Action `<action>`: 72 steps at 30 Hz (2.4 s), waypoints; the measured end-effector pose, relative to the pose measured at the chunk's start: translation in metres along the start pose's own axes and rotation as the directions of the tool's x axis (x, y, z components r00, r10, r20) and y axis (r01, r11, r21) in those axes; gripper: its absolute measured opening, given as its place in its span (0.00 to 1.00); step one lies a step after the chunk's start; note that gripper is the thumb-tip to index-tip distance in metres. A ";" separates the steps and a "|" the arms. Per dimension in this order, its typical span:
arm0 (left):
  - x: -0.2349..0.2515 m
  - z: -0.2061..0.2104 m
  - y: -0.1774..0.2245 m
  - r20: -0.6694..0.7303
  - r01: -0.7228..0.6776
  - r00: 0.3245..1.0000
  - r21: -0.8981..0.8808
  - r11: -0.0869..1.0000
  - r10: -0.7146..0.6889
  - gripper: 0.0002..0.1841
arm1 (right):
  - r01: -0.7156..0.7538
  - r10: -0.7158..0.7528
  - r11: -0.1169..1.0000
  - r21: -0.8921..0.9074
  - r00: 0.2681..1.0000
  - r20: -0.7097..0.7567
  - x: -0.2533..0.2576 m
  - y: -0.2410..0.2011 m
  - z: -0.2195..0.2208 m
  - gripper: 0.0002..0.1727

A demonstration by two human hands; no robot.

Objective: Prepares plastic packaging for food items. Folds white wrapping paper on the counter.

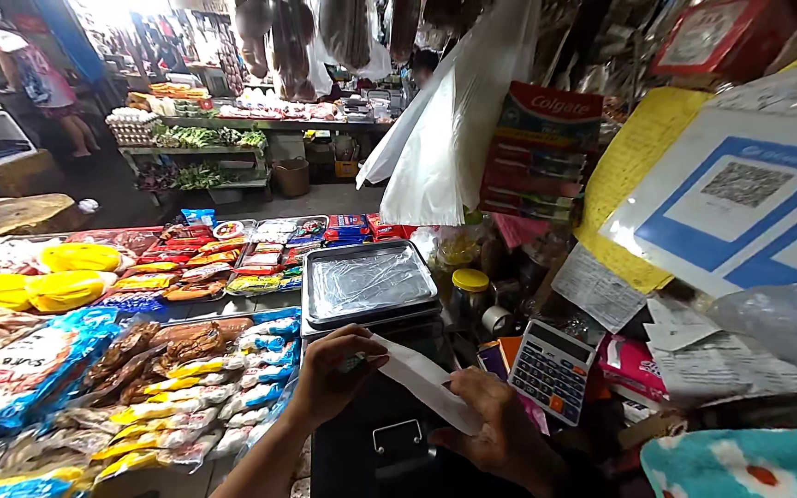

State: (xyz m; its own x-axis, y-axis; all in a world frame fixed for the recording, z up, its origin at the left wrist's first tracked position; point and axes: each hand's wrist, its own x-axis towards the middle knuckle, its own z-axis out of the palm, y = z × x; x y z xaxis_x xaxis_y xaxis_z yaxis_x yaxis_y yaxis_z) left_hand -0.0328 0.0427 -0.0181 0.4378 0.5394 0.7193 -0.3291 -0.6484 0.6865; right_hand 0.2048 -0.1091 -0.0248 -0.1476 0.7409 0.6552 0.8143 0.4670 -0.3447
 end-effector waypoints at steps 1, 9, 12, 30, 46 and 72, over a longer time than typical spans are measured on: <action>0.000 -0.002 0.001 -0.020 -0.001 1.000 0.021 1.000 0.001 0.06 | 0.008 -0.008 1.000 -0.024 0.999 -0.032 -0.003 0.002 0.001 0.29; -0.011 -0.008 0.002 -0.106 -0.087 0.990 0.056 0.995 0.092 0.08 | -0.018 0.087 0.978 0.209 0.942 -0.325 -0.002 0.004 -0.011 0.10; -0.014 -0.005 0.008 -0.134 -0.122 0.983 0.050 0.991 0.128 0.08 | 0.019 0.075 0.957 0.291 0.949 -0.307 0.000 0.003 -0.018 0.11; -0.021 -0.004 0.015 -0.178 -0.175 0.969 -0.011 0.985 0.170 0.13 | 0.038 0.112 0.890 0.453 0.947 -0.301 0.004 0.000 -0.024 0.05; -0.016 -0.001 0.021 -0.373 -0.128 0.910 0.160 0.979 0.180 0.14 | -0.194 0.340 0.589 0.785 0.940 -0.023 0.010 -0.002 -0.010 0.65; -0.079 -0.029 -0.075 0.144 0.248 0.968 -0.411 0.877 -0.206 0.07 | -0.028 0.194 0.745 0.667 0.965 -0.176 -0.024 0.021 0.034 0.08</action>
State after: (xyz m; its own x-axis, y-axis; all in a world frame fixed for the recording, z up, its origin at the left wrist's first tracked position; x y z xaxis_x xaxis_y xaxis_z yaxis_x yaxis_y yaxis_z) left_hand -0.0667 0.0646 -0.1236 0.6117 0.5784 0.5397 -0.5242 -0.2146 0.8241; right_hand 0.2066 -0.1003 -0.0706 0.1138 0.7208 0.6837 0.2366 0.6487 -0.7233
